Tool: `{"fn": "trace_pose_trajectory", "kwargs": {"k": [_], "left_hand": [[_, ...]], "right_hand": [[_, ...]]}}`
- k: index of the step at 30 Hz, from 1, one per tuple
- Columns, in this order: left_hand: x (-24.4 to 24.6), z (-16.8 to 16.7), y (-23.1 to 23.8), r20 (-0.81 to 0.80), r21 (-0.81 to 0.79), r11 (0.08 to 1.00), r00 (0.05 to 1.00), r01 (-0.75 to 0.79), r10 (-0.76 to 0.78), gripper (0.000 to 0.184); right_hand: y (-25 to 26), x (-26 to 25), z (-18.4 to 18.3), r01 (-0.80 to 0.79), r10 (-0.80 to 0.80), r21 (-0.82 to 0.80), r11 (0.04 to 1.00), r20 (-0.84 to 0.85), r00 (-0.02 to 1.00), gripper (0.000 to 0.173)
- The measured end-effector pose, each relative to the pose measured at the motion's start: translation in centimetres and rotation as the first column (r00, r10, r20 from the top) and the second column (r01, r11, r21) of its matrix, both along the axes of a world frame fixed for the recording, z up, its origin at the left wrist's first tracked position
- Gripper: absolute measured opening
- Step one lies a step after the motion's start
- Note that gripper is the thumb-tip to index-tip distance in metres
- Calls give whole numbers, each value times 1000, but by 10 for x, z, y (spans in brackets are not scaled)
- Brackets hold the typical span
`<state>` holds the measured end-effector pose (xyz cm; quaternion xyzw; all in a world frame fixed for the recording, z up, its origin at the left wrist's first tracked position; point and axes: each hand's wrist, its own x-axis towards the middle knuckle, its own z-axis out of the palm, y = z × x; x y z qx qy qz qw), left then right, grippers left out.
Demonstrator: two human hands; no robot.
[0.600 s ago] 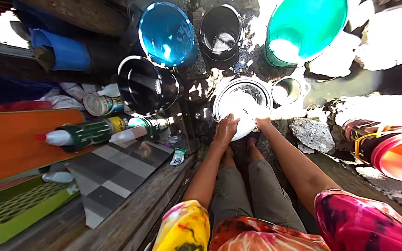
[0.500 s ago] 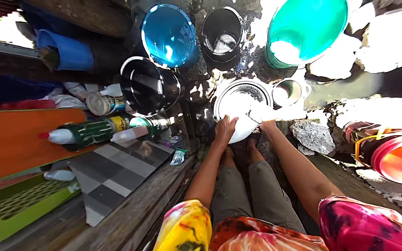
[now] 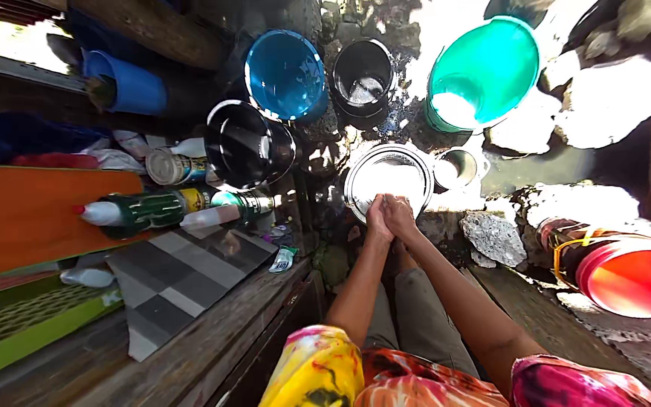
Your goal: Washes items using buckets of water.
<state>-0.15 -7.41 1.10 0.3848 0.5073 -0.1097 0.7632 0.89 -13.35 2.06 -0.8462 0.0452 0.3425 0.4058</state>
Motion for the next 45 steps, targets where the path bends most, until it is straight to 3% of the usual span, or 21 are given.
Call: {"fn": "trace_pose_trajectory", "kwargs": {"k": [3,5,6,8,9,11,13,16,18,21,23,25,27,30,33,36,38,40,41,43,45], "left_hand": [[-4,14,1,46,-122,993,999,3,3,26],[-3,21,9,88,22,962,958,272,-273,22],[-2,26,16,56,190,864,874,466,-483,21],[3,34,34,-151,589,422,607,689,-780,25],[4,34,44,-273,712,191,517,676,-811,30],[12,34,62,-404,761,-22,447,648,-799,50],[20,22,75,-383,695,47,424,718,-820,52],[25,10,77,-153,401,395,486,827,-861,30],[27,16,75,-136,363,368,439,856,-888,33],[22,11,75,-175,436,278,384,856,-907,35],[19,6,75,-180,452,383,503,805,-845,33],[14,13,69,-148,437,558,668,706,-730,30],[9,34,54,-138,385,633,720,672,-680,30],[4,36,31,-134,445,576,687,686,-714,21],[7,44,27,-218,535,348,523,770,-824,26],[7,45,45,-217,599,171,364,782,-906,29],[7,46,55,-199,619,187,383,763,-902,27],[5,45,66,-182,604,316,514,731,-838,25],[5,42,72,-156,581,430,613,691,-774,26],[4,34,78,-87,473,692,811,545,-579,32],[2,30,77,-49,379,829,903,412,-427,32]], "right_hand": [[-13,20,3,-142,126,-88,986,-167,978,33],[-27,26,-4,-60,58,-8,998,-171,984,31],[-34,28,-3,-28,30,12,1000,-191,981,32],[-41,32,5,-68,58,-37,997,-225,973,37],[-43,35,7,-127,105,-75,989,-251,962,38],[-41,38,2,-265,237,-115,957,-207,949,38],[-36,31,-20,-335,328,-97,937,-74,942,39],[-31,32,-36,-395,399,-67,916,78,914,38],[-32,50,-16,-373,373,6,928,-16,928,40],[-50,63,9,-126,138,184,975,-54,989,32],[-59,57,13,11,-29,179,984,103,994,32],[-61,37,-6,-189,145,99,977,344,928,35],[-62,26,-28,-373,357,-91,923,562,746,34],[-55,44,-18,-371,446,-252,894,414,793,29],[-45,55,-14,-242,269,-220,945,101,958,41],[-48,71,-8,-129,128,5,992,-168,977,26],[-54,77,-10,61,-32,114,992,-242,970,20],[-57,75,-12,259,-237,140,956,-157,959,26],[-53,72,-7,230,-227,126,965,-38,973,28],[-49,51,-4,-106,78,107,989,239,968,34],[-46,40,-27,-366,288,4,931,608,740,39]]}}
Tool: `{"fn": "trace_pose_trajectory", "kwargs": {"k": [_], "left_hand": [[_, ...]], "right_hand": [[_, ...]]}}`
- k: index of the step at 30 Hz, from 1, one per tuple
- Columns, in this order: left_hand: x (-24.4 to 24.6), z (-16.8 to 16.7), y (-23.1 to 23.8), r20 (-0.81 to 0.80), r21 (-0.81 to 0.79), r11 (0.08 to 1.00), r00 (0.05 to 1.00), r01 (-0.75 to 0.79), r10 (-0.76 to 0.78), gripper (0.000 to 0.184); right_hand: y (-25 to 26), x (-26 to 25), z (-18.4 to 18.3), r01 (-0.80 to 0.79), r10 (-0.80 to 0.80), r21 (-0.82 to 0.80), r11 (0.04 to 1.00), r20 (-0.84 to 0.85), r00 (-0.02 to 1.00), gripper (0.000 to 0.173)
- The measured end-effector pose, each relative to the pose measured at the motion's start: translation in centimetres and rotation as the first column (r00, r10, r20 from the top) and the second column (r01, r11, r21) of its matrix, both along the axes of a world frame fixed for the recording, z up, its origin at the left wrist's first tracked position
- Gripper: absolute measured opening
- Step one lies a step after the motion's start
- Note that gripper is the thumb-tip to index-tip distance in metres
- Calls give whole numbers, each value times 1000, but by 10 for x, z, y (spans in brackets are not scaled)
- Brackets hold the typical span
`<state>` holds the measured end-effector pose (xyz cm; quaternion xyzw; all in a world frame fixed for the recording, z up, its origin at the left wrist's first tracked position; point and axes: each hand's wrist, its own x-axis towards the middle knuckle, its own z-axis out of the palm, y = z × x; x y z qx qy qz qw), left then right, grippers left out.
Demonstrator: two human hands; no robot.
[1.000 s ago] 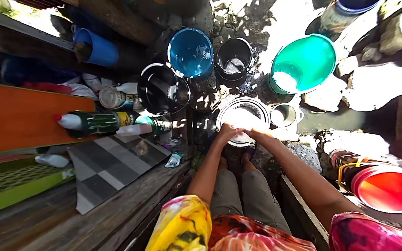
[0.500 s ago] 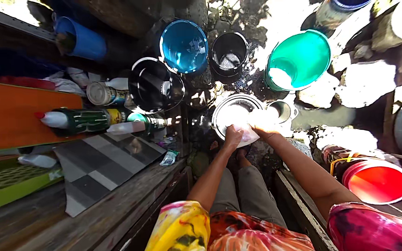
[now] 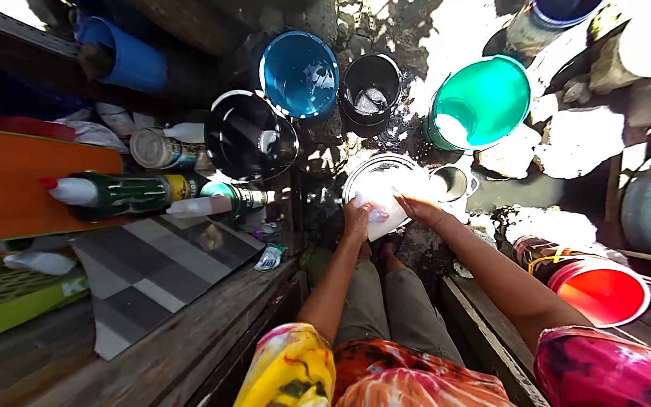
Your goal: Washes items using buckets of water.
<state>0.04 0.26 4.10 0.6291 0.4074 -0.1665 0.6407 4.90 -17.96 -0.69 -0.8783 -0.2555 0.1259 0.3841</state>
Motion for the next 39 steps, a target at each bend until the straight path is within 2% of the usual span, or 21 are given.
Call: {"fn": "trace_pose_trajectory", "kwargs": {"k": [2,4,7,8,10,11,12,13,14,16,18,21,24,27,28,30,32,34,36,37,39], "left_hand": [[-1,0,-1,39,23,999,999,26,-27,28],[-1,5,2,90,125,976,978,177,-189,24],[-6,17,18,129,224,915,921,334,-368,23],[-9,19,28,133,237,912,919,335,-372,22],[-10,19,48,147,219,947,951,236,-272,23],[-8,17,57,142,183,971,973,157,-184,25],[-5,15,64,122,127,989,988,76,-92,26],[-2,15,68,102,64,998,995,10,-16,29],[1,17,70,96,26,999,995,-23,21,30],[0,30,70,143,59,997,988,46,-54,26],[1,39,76,226,166,977,960,132,-168,20],[-4,35,84,291,273,942,917,193,-272,21],[-7,31,89,347,351,910,872,222,-346,19],[-11,19,96,486,487,852,751,193,-448,13],[-13,13,99,535,545,818,675,183,-507,12],[-12,4,109,582,698,703,463,138,-669,13],[-8,1,116,548,807,588,292,63,-784,29],[-4,-2,118,534,815,578,333,43,-777,27],[4,-2,118,580,731,680,482,46,-657,10],[8,-1,120,597,669,741,552,58,-582,12],[16,6,129,587,571,812,633,118,-504,16]], "right_hand": [[9,7,-2,-9,9,-92,996,4,1000,40],[26,20,11,70,-148,-277,958,-273,951,40],[42,45,27,350,-516,-382,855,-570,639,33],[39,46,22,460,-547,-319,829,-639,541,27],[28,37,3,661,-424,27,750,-747,512,21],[28,27,-5,726,-331,218,652,-780,532,23],[44,24,10,768,-395,170,618,-777,490,23],[63,19,28,745,-481,86,661,-714,509,28],[81,15,39,676,-559,10,737,-554,617,32],[100,15,43,532,-553,-151,833,-226,802,30],[113,28,46,467,-505,-273,841,-86,859,24],[117,38,55,389,-490,-368,845,-238,839,27],[97,26,33,216,-493,-475,853,-599,630,39],[105,30,38,166,-546,-548,820,-661,514,38],[111,36,46,113,-549,-581,806,-662,511,36],[111,48,48,-30,-411,-565,824,-634,655,36],[110,61,52,-213,-236,-536,817,-648,724,32],[110,60,60,-48,-306,-482,875,-627,716,26],[106,52,52,302,-474,-373,877,-577,665,27],[112,53,47,432,-532,-312,846,-545,648,27],[127,66,46,521,-587,-284,805,-509,629,46]]}}
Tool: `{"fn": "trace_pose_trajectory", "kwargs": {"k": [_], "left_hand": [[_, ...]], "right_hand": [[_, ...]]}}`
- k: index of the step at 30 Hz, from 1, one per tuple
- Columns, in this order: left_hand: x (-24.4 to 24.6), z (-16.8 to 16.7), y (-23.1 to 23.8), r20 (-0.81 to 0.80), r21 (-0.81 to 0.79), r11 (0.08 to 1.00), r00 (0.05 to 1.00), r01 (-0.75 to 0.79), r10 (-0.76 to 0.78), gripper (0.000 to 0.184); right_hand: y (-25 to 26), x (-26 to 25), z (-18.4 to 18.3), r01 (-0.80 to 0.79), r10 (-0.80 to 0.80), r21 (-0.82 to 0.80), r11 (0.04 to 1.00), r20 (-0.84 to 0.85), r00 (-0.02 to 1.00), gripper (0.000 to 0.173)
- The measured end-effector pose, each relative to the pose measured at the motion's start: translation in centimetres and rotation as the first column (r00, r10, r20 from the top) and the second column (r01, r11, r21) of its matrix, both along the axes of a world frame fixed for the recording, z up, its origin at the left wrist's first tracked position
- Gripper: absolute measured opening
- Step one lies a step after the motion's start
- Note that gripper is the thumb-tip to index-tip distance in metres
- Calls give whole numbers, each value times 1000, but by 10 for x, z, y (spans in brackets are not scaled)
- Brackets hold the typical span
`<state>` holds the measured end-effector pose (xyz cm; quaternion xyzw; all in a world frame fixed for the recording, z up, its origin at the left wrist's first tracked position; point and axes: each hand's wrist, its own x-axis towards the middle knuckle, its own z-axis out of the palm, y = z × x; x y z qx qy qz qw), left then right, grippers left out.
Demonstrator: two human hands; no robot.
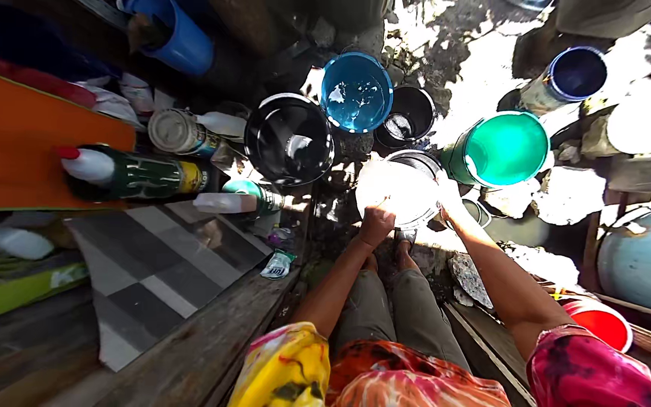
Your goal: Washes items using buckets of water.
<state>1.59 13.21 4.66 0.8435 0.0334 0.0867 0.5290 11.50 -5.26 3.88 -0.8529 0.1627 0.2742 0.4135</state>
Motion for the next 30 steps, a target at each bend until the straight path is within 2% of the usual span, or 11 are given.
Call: {"fn": "trace_pose_trajectory", "kwargs": {"k": [3,5,8,10,11,14,18,21,24,27,30], "left_hand": [[8,-7,9,27,-107,994,1000,3,0,8],[15,-3,11,-46,-110,994,999,-11,6,8],[19,13,14,-428,-169,986,902,-16,-59,20],[19,4,10,-588,-270,954,807,-126,-60,34],[19,-2,6,-603,-317,931,796,-180,-52,40],[25,-13,-5,-573,-373,909,817,-186,-68,58],[49,-42,-29,-487,-518,798,873,-307,20,31],[59,-52,-36,-488,-390,874,870,-290,71,23],[70,-45,-42,-574,-198,970,819,-144,5,28],[83,-53,-51,-670,-103,987,742,-123,23,29],[99,-47,-53,-773,54,985,631,162,-62,22]], "right_hand": [[3,8,0,20,-20,-3,1000,-26,999,71],[-2,10,-5,49,-48,29,998,-60,997,80],[-13,15,-18,107,-100,127,986,-65,993,77],[-25,18,-17,84,-87,208,975,5,996,56],[-32,19,-15,67,-82,229,971,57,995,47],[-51,25,-5,8,-24,141,990,107,994,55],[-66,66,-15,-61,50,-93,994,-117,992,55],[-101,64,-47,-4,14,75,997,-130,991,46],[-118,59,-55,61,-20,176,983,-223,975,54],[-119,65,-77,-194,215,121,973,-194,957,54],[-103,82,-77,-349,351,41,936,-76,933,47]]}}
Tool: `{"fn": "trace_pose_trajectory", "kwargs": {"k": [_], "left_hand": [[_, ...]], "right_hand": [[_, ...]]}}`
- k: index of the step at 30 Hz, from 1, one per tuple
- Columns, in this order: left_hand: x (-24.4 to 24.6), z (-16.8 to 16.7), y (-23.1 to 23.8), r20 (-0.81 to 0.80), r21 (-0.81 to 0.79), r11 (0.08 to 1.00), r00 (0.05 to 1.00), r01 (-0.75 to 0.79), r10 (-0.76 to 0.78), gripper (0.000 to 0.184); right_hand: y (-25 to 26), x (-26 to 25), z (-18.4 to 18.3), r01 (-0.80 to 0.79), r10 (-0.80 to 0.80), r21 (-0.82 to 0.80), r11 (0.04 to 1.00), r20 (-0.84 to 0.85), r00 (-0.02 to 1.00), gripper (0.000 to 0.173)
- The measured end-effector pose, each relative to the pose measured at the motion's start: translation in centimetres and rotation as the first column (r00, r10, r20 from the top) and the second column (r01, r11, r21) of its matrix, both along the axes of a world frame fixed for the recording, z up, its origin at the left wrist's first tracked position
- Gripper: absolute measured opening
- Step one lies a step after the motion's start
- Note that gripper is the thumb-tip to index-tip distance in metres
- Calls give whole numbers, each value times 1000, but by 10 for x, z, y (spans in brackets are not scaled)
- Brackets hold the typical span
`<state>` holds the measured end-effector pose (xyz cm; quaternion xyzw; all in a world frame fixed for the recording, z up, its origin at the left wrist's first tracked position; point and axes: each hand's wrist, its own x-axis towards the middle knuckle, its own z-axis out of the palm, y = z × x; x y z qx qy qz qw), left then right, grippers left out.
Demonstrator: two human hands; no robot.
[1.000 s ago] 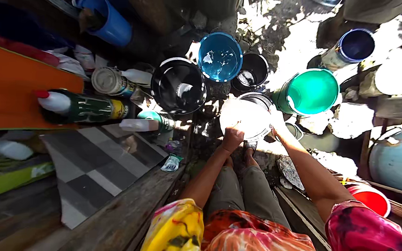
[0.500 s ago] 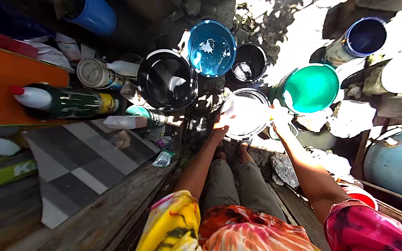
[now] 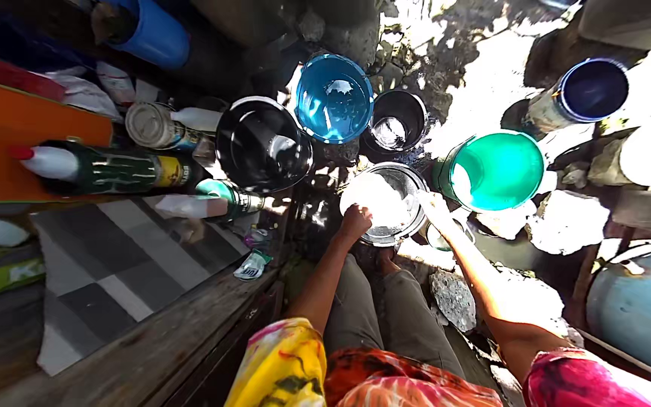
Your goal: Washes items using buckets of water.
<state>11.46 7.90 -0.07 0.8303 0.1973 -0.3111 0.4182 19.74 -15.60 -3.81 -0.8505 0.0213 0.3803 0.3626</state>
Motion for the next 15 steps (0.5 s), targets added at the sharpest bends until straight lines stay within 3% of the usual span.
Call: {"fn": "trace_pose_trajectory", "kwargs": {"k": [2,4,6,9,13,15], "left_hand": [[8,-7,-3,-94,52,984,982,168,-163,25],[4,-24,-5,-88,-7,993,989,122,-122,49],[8,-39,-4,5,-83,995,999,52,-52,47],[30,-56,4,12,-78,977,980,200,-200,43],[42,-88,23,-77,-234,962,984,140,-162,63],[35,-117,32,-34,-313,947,996,69,-83,57]], "right_hand": [[19,14,8,-11,6,58,998,87,996,44],[42,30,11,-82,61,118,990,169,984,39],[69,49,7,-137,109,131,982,199,974,32],[120,85,5,-95,67,206,974,139,988,19],[208,142,-33,26,3,381,924,-76,997,28],[254,164,-61,125,-47,393,911,-202,978,28]]}}
